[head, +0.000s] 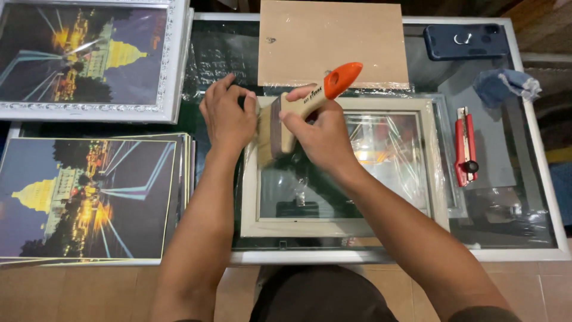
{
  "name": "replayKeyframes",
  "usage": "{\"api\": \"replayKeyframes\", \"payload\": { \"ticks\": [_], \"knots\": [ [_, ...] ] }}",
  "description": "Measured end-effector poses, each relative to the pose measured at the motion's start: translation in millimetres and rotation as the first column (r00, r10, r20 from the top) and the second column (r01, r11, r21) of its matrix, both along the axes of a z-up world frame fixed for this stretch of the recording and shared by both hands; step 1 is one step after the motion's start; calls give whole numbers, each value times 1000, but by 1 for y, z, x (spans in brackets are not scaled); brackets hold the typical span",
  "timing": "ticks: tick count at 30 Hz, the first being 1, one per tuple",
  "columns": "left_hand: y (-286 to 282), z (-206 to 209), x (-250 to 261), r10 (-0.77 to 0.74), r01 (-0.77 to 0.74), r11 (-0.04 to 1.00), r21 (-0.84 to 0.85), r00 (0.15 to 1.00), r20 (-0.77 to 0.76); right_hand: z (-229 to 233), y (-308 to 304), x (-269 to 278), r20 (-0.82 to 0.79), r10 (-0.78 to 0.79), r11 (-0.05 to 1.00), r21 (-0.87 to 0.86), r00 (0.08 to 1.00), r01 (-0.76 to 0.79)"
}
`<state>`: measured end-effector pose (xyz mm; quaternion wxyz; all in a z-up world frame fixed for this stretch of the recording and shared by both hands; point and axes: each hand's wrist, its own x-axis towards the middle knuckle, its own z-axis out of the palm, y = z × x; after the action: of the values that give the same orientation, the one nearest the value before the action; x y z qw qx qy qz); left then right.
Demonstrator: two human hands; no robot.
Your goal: The person is preparing a picture frame by cutting plastic wrap and cleaning the glass with a brush.
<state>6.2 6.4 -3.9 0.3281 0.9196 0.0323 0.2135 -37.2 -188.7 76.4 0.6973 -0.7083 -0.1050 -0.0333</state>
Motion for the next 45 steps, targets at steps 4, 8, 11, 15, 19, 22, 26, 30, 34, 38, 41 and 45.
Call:
{"api": "replayKeyframes", "payload": {
  "ticks": [4, 8, 11, 15, 19, 22, 26, 30, 34, 38, 41, 45],
  "knots": [
    [0, 3, -3, -18, 18, 1000, -3, 1000, 8, -3, 4, 7, 17, 12, 975, -223, 1000, -7],
    [-4, 5, -5, -44, 42, 998, -42, 998, -39, 4, -62, -3, 31, -42, 947, -318, 999, 50],
    [0, 5, -2, -35, 35, 999, -40, 999, -3, 22, -130, -8, 53, -107, 881, -458, 993, 119],
    [-3, 7, -2, -20, 18, 999, -42, 999, -31, 61, -184, -23, 84, -311, 556, -792, 947, 253],
    [-3, 5, -4, -21, 20, 1000, -23, 999, -27, 78, -151, -49, 471, -60, 203, -857, 880, 473],
    [-1, 3, -6, -5, 5, 1000, -28, 1000, -25, 66, -81, -71, 127, -24, 886, -456, 992, 79],
    [-4, 14, -8, -38, 38, 998, -46, 999, -8, 26, -12, -89, 6, 184, 960, -216, 983, -178],
    [-4, 14, -9, -34, 31, 998, -63, 999, -39, 19, -60, -82, -134, 135, 907, -383, 982, -177],
    [-7, 16, -7, -39, 36, 998, -58, 997, -69, 40, -163, -93, -297, -302, 783, -620, 906, 58],
    [-6, 16, -9, -40, 36, 997, -67, 998, -56, 57, -227, -104, -138, -354, 634, -763, 925, 129],
    [-6, 17, -9, -27, 21, 997, -70, 996, -84, 68, -230, -101, -120, -370, 548, -829, 921, 112],
    [-3, 13, -10, -30, 26, 997, -70, 998, -60, 61, -209, -77, 22, -120, 693, -714, 992, 100]
  ]
}}
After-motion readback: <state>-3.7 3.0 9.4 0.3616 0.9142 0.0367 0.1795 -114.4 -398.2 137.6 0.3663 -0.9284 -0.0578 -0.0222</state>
